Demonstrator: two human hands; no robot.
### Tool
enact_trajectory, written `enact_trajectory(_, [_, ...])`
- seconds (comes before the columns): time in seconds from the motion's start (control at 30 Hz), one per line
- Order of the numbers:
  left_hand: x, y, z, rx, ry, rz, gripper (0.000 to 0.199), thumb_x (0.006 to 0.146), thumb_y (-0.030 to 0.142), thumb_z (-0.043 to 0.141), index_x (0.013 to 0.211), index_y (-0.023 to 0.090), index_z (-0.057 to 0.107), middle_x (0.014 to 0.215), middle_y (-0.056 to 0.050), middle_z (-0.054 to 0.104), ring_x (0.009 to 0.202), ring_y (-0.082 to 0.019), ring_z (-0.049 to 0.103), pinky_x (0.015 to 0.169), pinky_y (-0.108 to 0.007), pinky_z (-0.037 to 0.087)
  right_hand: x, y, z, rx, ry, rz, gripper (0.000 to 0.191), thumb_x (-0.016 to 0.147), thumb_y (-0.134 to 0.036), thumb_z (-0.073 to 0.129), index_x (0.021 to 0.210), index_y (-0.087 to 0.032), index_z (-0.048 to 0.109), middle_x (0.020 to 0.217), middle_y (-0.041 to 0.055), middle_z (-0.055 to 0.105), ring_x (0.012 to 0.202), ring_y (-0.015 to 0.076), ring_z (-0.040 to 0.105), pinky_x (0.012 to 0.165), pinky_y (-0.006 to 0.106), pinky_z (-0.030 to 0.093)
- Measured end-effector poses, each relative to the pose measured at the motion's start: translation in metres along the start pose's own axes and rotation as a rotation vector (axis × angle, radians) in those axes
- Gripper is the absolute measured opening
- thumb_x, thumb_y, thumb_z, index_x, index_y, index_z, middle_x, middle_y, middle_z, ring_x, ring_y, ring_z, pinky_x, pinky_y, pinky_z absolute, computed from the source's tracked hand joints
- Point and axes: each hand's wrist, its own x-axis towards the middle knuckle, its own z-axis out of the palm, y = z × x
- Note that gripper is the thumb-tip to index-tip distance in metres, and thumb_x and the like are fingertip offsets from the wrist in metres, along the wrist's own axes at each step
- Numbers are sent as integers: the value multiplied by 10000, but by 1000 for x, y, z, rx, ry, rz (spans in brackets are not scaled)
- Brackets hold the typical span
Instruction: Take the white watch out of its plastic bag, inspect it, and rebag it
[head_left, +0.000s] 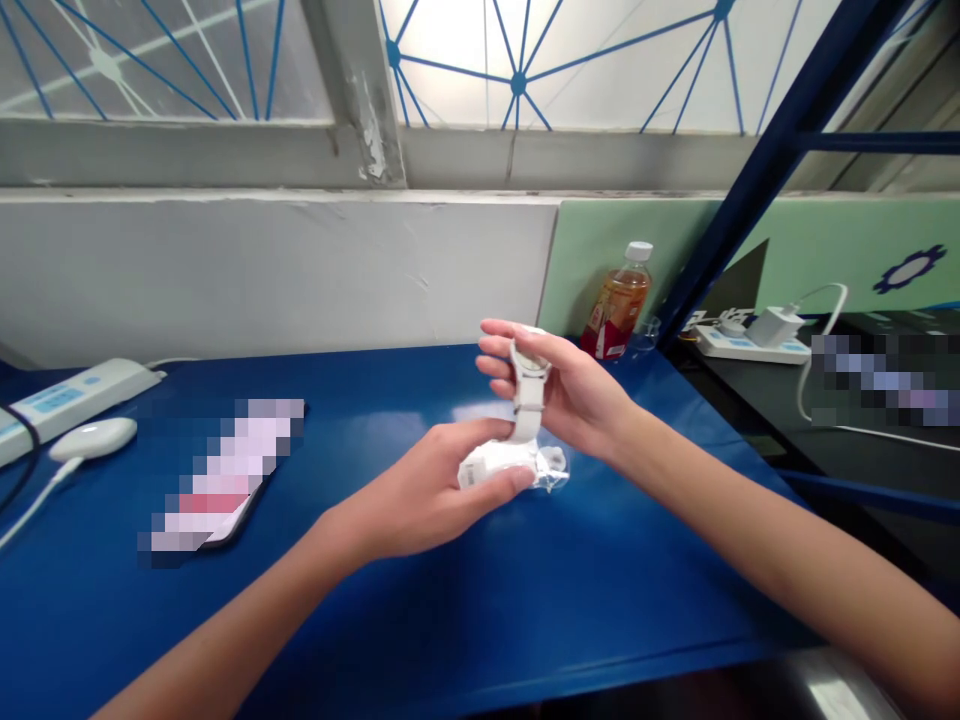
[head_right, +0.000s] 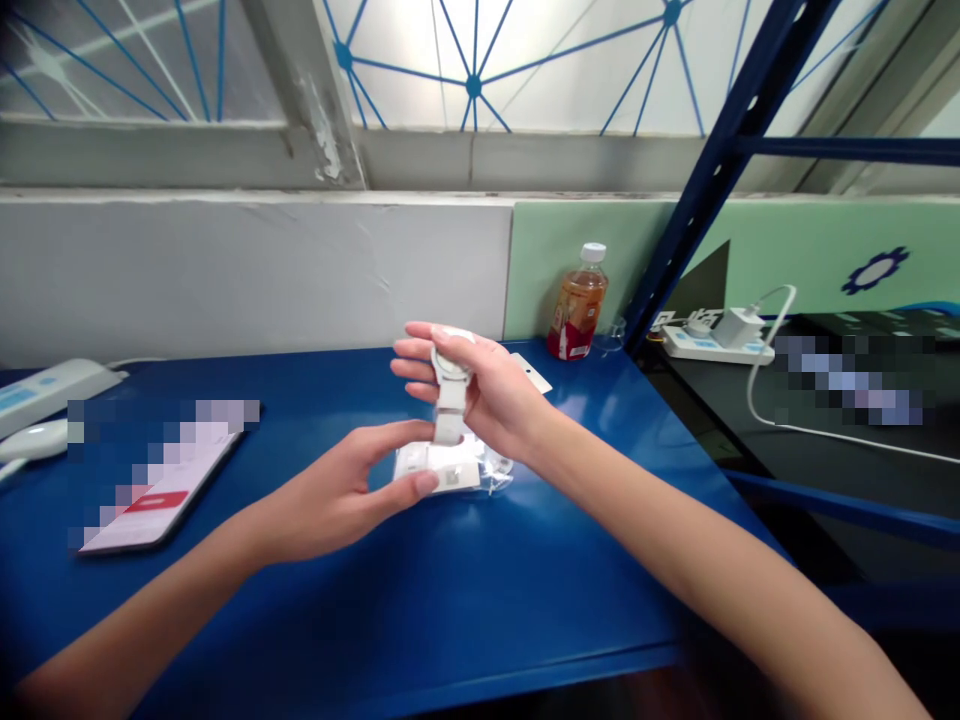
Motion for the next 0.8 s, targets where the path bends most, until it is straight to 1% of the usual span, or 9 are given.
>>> enact_trajectory(0.07, [6, 8, 5, -203, -15, -30, 321, 962, 461, 540, 1082, 195, 675, 1047, -53, 710, 1011, -263, 661, 899, -387, 515, 9, 5, -6, -42, -71, -60, 236, 915, -305, 606, 1138, -237, 642, 1146, 32, 716, 1082, 186, 668, 957, 343, 535])
enact_trajectory(0.13, [15, 7, 15, -479, -20, -71, 338, 956, 461, 557, 1001, 148, 673, 984, -86, 714, 941, -249, 685, 864, -381, 533, 17, 10, -14, -21, -115, -80, 256, 918, -342, 610, 1166, -277, 624, 1142, 7, 720, 1087, 180, 667, 966, 345, 530])
enact_trajectory(0.23, [30, -4, 33, -847, 37, -200, 355, 954, 468, 562, 1002, 127, 650, 905, -93, 710, 726, -190, 695, 720, -341, 558, 21, 18, -28, 90, -190, 2, 263, 976, -383, 506, 1199, -280, 601, 1080, 2, 738, 1014, 150, 688, 920, 304, 545])
enact_trajectory(0.3, [37, -13, 44, -991, 49, -205, 342, 944, 428, 581, 1012, 100, 651, 870, -100, 705, 675, -173, 683, 685, -318, 556, 21, 22, -36, 172, -225, 94, 353, 1025, -391, 358, 1220, -216, 595, 1106, 42, 736, 993, 152, 694, 904, 301, 546])
enact_trajectory(0.37, [40, -19, 53, -1066, 36, -190, 325, 958, 384, 560, 1040, 81, 647, 861, -110, 708, 657, -167, 679, 668, -306, 553, 19, 25, -42, 223, -220, 172, 456, 1043, -365, 245, 1222, -135, 595, 1146, 94, 726, 1001, 168, 696, 906, 309, 542])
enact_trajectory(0.43, [40, -22, 59, -1111, 36, -182, 305, 982, 339, 515, 1056, 72, 644, 844, -111, 709, 625, -159, 671, 642, -298, 553, 17, 29, -47, 241, -210, 219, 503, 1048, -348, 202, 1224, -86, 594, 1164, 128, 720, 1022, 186, 695, 921, 323, 535])
enact_trajectory(0.57, [35, -24, 62, -1172, 49, -216, 297, 1017, 284, 437, 1042, 70, 641, 833, -114, 711, 587, -153, 662, 615, -305, 560, 16, 35, -50, 233, -233, 259, 526, 1058, -359, 184, 1246, -85, 592, 1180, 132, 716, 1040, 198, 695, 934, 338, 527])
enact_trajectory(0.73, [31, -22, 63, -1264, -59, -295, 377, 1051, 301, 354, 1031, 60, 642, 861, -142, 717, 645, -181, 697, 650, -332, 574, 16, 36, -49, 192, -233, 250, 554, 1062, -411, 189, 1234, -96, 612, 1258, 139, 680, 1051, 192, 692, 938, 322, 525])
enact_trajectory(0.8, [31, -20, 63, -1267, -68, -315, 391, 1057, 292, 338, 1018, 54, 646, 902, -165, 725, 722, -211, 724, 699, -355, 580, 15, 34, -48, 165, -237, 261, 579, 1058, -435, 191, 1216, -82, 623, 1271, 159, 668, 1069, 196, 685, 962, 329, 512])
